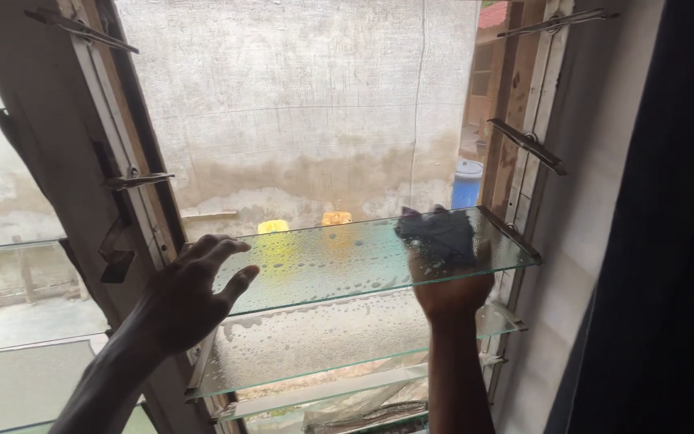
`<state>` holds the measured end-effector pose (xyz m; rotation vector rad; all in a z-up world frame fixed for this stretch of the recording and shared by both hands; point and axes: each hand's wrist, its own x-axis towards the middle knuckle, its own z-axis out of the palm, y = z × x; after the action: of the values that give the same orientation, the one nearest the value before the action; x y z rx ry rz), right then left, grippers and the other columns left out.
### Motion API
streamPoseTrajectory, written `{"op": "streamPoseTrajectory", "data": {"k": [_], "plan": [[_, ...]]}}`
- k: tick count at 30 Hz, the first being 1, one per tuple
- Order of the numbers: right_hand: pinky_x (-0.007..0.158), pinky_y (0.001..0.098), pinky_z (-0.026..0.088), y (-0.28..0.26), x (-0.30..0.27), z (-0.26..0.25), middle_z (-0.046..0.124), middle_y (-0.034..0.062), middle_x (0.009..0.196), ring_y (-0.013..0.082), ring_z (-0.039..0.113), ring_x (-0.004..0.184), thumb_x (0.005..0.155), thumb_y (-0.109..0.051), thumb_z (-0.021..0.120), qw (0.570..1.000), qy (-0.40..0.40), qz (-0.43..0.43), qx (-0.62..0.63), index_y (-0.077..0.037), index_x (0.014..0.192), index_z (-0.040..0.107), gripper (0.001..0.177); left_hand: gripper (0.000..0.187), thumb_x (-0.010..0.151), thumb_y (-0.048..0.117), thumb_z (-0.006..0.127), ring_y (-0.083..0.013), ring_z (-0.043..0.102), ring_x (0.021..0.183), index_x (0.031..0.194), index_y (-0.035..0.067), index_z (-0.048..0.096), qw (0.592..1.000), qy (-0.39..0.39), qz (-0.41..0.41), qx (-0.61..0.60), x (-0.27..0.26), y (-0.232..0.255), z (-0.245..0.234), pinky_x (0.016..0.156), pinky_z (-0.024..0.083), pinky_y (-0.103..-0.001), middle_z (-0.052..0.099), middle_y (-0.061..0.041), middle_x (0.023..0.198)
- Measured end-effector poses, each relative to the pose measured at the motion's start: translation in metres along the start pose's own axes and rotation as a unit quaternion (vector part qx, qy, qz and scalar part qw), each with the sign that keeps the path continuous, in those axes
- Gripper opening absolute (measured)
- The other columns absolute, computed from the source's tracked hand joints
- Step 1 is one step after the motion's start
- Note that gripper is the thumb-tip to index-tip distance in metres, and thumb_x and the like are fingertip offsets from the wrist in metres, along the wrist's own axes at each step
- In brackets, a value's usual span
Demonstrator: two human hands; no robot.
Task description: Clean louvre window panes using a cloth and soapy water.
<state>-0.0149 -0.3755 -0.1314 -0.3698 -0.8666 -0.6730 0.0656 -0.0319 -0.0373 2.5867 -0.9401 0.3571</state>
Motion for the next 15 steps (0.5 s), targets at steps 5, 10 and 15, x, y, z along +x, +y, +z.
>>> {"op": "streamPoseTrajectory", "data": {"k": [5,10,15], "plan": [[0.124,0.0623,0.028,0.066,-0.017,0.027,0.053,0.0201,0.150,0.0478,0.044,0.145,0.105,-0.053,0.049,0.994,0.027,0.090,0.050,0.000,0.150,0.048,0.069,0.058,0.095,0.055,0.050,-0.0253,0.050,0.139,0.142,0.021,0.054,1.000,0.004,0.003,-0.014,-0.002,-0.009,0.002,0.113,0.042,-0.050,0.049,-0.003,0.152],[0.124,0.0540,0.031,0.139,-0.034,0.056,0.048,0.0180,0.157,0.0370,0.041,0.148,0.104,-0.056,0.037,0.978,0.074,0.161,0.108,-0.007,0.156,0.042,0.071,0.058,0.095,0.054,0.053,-0.0258,0.051,0.137,0.143,0.021,0.056,0.999,0.019,0.010,-0.031,-0.008,-0.005,-0.004,0.113,0.043,-0.049,0.051,-0.003,0.150],[0.120,0.0474,0.036,0.212,-0.053,0.088,0.053,0.0149,0.150,0.0300,0.050,0.139,0.099,-0.073,0.018,0.935,0.006,0.283,0.211,-0.009,0.156,0.041,0.089,0.052,0.093,0.046,0.058,-0.0251,0.063,0.124,0.134,0.015,0.059,0.995,0.025,-0.009,-0.096,-0.016,-0.006,-0.013,0.105,0.051,-0.042,0.057,-0.002,0.141]]}}
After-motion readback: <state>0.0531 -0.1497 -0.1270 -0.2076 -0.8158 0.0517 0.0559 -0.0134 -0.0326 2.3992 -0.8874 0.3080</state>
